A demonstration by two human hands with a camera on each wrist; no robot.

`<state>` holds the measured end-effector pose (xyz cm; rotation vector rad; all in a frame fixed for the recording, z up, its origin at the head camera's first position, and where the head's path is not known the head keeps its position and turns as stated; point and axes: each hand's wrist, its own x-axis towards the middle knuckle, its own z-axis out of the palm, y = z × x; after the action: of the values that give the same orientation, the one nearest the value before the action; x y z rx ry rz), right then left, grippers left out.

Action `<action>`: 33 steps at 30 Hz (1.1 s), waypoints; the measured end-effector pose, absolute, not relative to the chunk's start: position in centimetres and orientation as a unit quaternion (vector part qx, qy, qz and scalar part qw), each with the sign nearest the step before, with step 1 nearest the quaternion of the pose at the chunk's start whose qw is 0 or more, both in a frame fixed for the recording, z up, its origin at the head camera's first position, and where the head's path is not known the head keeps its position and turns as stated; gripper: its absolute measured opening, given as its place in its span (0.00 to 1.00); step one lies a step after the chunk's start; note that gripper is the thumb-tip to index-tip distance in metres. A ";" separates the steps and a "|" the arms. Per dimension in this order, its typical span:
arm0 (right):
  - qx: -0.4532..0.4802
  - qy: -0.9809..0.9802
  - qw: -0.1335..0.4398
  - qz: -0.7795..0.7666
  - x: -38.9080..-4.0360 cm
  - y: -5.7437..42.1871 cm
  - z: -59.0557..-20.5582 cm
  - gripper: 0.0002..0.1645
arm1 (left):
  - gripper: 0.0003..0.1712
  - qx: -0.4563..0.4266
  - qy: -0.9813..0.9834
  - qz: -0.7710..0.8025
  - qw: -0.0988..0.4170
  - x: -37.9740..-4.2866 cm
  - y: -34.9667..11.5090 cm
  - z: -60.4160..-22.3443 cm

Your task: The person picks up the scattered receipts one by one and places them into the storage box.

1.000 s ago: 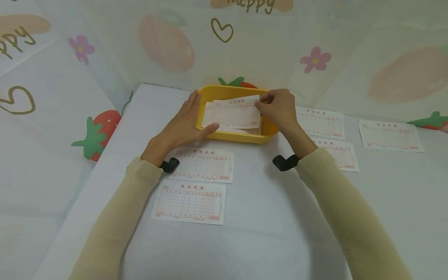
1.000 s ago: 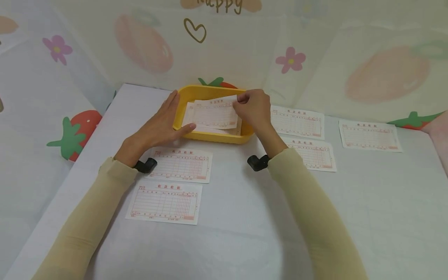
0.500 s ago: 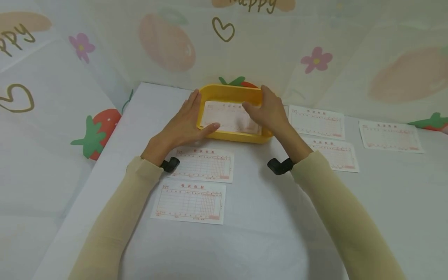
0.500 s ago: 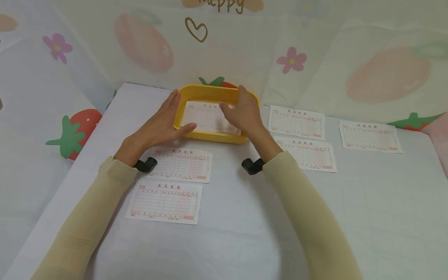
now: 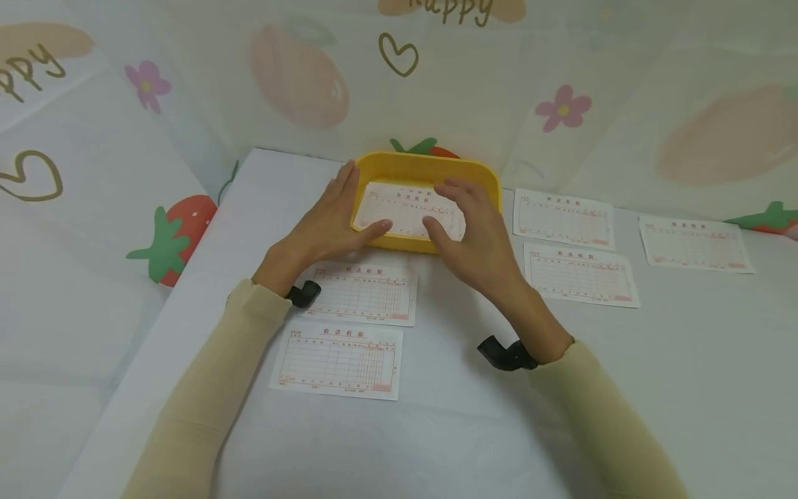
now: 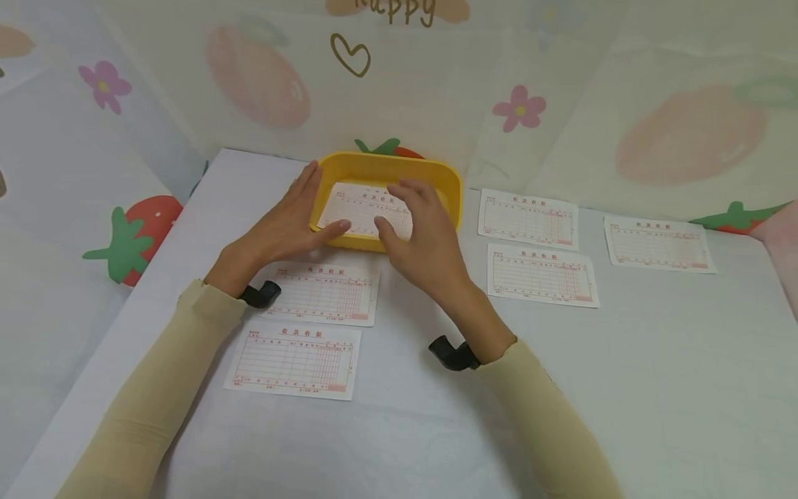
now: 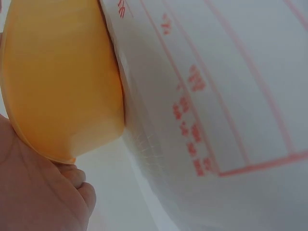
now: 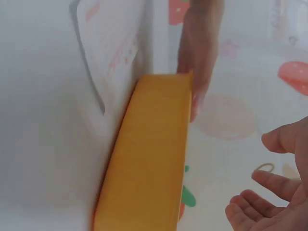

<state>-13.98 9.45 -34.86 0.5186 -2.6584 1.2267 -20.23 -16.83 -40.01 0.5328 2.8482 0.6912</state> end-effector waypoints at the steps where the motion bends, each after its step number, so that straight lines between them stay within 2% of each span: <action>1: 0.174 -0.890 0.088 0.413 -13.5 9.5 -35.0 0.30 | 0.71 0.178 0.953 0.231 0.082 -20.2 -16.8 -40.0; 9: 0.197 -0.877 0.094 0.428 -10.7 9.4 -36.4 0.26 | 0.71 0.178 0.953 0.230 0.083 -20.3 -16.6 -39.8; 16: 0.206 -0.875 0.074 0.432 -9.8 8.9 -37.8 0.21 | 0.71 0.176 0.953 0.230 0.088 -20.2 -16.6 -39.9; 20: 0.224 -0.884 0.030 0.409 -9.8 8.5 -38.4 0.21 | 0.71 0.170 0.953 0.233 0.088 -20.2 -16.6 -40.0; 26: 0.221 -0.913 -0.086 0.332 -9.6 7.5 -39.6 0.33 | 0.71 0.168 0.955 0.230 0.087 -20.2 -16.9 -40.1; 33: 0.222 -0.924 -0.099 0.294 -9.3 6.9 -40.7 0.33 | 0.71 0.172 0.956 0.222 0.088 -20.3 -16.8 -40.0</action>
<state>-9.29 6.85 -40.70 0.7456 -3.1023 0.9860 -20.27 -16.75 -39.98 0.5129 2.8459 0.6603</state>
